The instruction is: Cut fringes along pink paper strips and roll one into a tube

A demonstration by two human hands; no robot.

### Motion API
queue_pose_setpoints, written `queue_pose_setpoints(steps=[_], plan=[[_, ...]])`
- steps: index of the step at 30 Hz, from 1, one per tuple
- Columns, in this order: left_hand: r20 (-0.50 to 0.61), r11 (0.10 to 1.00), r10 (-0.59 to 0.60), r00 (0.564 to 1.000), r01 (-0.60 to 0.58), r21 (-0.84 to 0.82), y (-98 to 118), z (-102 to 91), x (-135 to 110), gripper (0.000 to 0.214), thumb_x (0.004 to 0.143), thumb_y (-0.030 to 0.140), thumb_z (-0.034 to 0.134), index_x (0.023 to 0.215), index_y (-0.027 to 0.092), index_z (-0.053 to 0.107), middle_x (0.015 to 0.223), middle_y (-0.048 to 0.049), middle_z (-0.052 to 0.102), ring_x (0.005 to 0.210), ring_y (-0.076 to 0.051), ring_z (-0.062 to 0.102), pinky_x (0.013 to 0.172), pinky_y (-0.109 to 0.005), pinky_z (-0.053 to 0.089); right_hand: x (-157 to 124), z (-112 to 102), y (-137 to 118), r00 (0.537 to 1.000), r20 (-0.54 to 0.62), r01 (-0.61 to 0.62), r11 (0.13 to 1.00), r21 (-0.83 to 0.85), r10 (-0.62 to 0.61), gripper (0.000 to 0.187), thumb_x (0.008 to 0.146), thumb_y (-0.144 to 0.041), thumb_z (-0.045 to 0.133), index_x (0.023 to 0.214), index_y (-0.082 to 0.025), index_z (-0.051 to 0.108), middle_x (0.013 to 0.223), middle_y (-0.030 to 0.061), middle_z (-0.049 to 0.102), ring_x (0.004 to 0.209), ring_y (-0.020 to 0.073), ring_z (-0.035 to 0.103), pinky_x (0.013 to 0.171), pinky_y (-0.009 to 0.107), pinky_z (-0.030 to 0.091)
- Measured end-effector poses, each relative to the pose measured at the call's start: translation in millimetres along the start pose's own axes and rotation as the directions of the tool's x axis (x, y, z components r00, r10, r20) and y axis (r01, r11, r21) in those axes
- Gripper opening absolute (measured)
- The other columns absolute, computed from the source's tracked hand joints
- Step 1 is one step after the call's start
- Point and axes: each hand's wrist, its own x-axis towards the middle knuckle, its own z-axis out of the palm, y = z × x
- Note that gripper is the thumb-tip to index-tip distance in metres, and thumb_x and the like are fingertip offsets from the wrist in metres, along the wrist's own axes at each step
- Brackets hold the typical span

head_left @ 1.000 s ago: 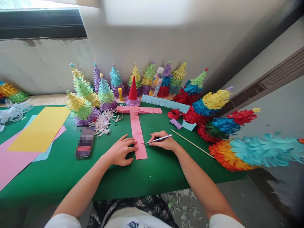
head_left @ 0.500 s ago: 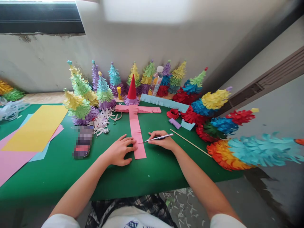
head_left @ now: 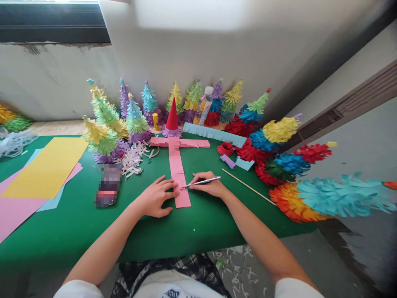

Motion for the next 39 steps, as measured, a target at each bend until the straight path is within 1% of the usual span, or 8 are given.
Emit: queue_pose_setpoints(steps=[4, 7, 10, 13, 19, 25, 32, 39], plan=[[-0.005, 1.000, 0.004, 1.000, -0.003, 0.017, 4.6, 0.2, -0.1, 0.058, 0.073, 0.035, 0.060, 0.129, 0.022, 0.051, 0.136, -0.0119, 0.045, 0.129, -0.032, 0.039, 0.112, -0.052, 0.020, 0.2, 1.6, -1.1, 1.000, -0.031, 0.002, 1.000, 0.025, -0.001, 0.020, 0.070, -0.039, 0.074, 0.074, -0.020, 0.071, 0.075, 0.0028, 0.073, 0.068, 0.0181, 0.065, 0.092, 0.045, 0.049], [0.000, 1.000, 0.017, 1.000, -0.017, 0.019, 7.9, 2.0, 0.1, 0.061, 0.072, 0.036, 0.059, 0.130, 0.017, 0.049, 0.133, -0.0140, 0.048, 0.128, -0.032, 0.039, 0.114, -0.051, 0.018, -0.1, 2.5, -4.7, 0.997, -0.068, -0.013, 0.988, 0.154, 0.023, 0.021, 0.068, -0.038, 0.076, 0.071, -0.019, 0.068, 0.071, 0.0008, 0.071, 0.066, 0.0165, 0.065, 0.097, 0.045, 0.047], [0.011, 1.000, 0.025, 1.000, -0.025, 0.002, 8.7, 2.8, -0.4, 0.062, 0.072, 0.037, 0.059, 0.130, 0.016, 0.049, 0.132, -0.0148, 0.049, 0.127, -0.032, 0.040, 0.113, -0.050, 0.021, -0.8, 5.3, -8.7, 0.998, -0.043, -0.041, 0.969, 0.246, 0.053, 0.022, 0.066, -0.037, 0.077, 0.071, -0.018, 0.067, 0.070, -0.0001, 0.071, 0.065, 0.0158, 0.067, 0.096, 0.044, 0.048], [0.021, 0.999, 0.031, 0.999, -0.031, -0.011, 7.9, 1.9, -1.3, 0.063, 0.071, 0.038, 0.060, 0.130, 0.019, 0.050, 0.134, -0.0144, 0.047, 0.128, -0.032, 0.039, 0.112, -0.049, 0.023, -1.0, 8.7, -11.0, 0.999, -0.002, -0.041, 0.981, 0.191, 0.043, 0.021, 0.068, -0.037, 0.076, 0.072, -0.018, 0.068, 0.073, 0.0015, 0.072, 0.066, 0.0170, 0.067, 0.091, 0.043, 0.050], [0.023, 0.999, 0.029, 0.999, -0.028, -0.016, 6.6, 1.7, -1.7, 0.063, 0.070, 0.038, 0.062, 0.129, 0.021, 0.051, 0.133, -0.0140, 0.048, 0.128, -0.032, 0.039, 0.111, -0.050, 0.024, 0.9, 10.8, -11.4, 1.000, 0.024, 0.002, 0.998, 0.063, -0.004, 0.019, 0.069, -0.037, 0.075, 0.072, -0.018, 0.071, 0.072, 0.0025, 0.071, 0.066, 0.0180, 0.065, 0.084, 0.041, 0.052], [0.022, 0.999, 0.028, 0.999, -0.028, -0.019, 6.0, 2.0, -1.3, 0.062, 0.070, 0.038, 0.063, 0.129, 0.022, 0.051, 0.132, -0.0138, 0.048, 0.128, -0.031, 0.040, 0.111, -0.050, 0.023, 1.5, 10.9, -11.2, 0.999, 0.038, 0.017, 0.999, 0.040, -0.018, 0.022, 0.069, -0.039, 0.075, 0.073, -0.018, 0.072, 0.072, 0.0031, 0.071, 0.066, 0.0179, 0.065, 0.081, 0.038, 0.052], [0.016, 0.999, 0.026, 1.000, -0.026, -0.019, 5.6, 2.9, -1.4, 0.063, 0.070, 0.039, 0.063, 0.129, 0.022, 0.051, 0.132, -0.0137, 0.048, 0.128, -0.030, 0.040, 0.111, -0.049, 0.022, 1.0, 11.4, -10.1, 0.997, 0.064, 0.029, 0.999, 0.014, -0.030, 0.020, 0.071, -0.037, 0.074, 0.075, -0.017, 0.073, 0.073, 0.0035, 0.072, 0.067, 0.0176, 0.065, 0.084, 0.038, 0.052], [0.005, 0.999, 0.024, 1.000, -0.024, -0.022, 6.4, 2.8, -1.7, 0.061, 0.070, 0.038, 0.063, 0.128, 0.023, 0.052, 0.131, -0.0128, 0.049, 0.127, -0.030, 0.041, 0.112, -0.050, 0.022, 1.1, 11.1, -8.1, 0.999, 0.037, 0.036, 0.999, 0.027, -0.037, 0.021, 0.071, -0.039, 0.074, 0.075, -0.018, 0.072, 0.073, 0.0029, 0.072, 0.067, 0.0176, 0.065, 0.083, 0.039, 0.053]])
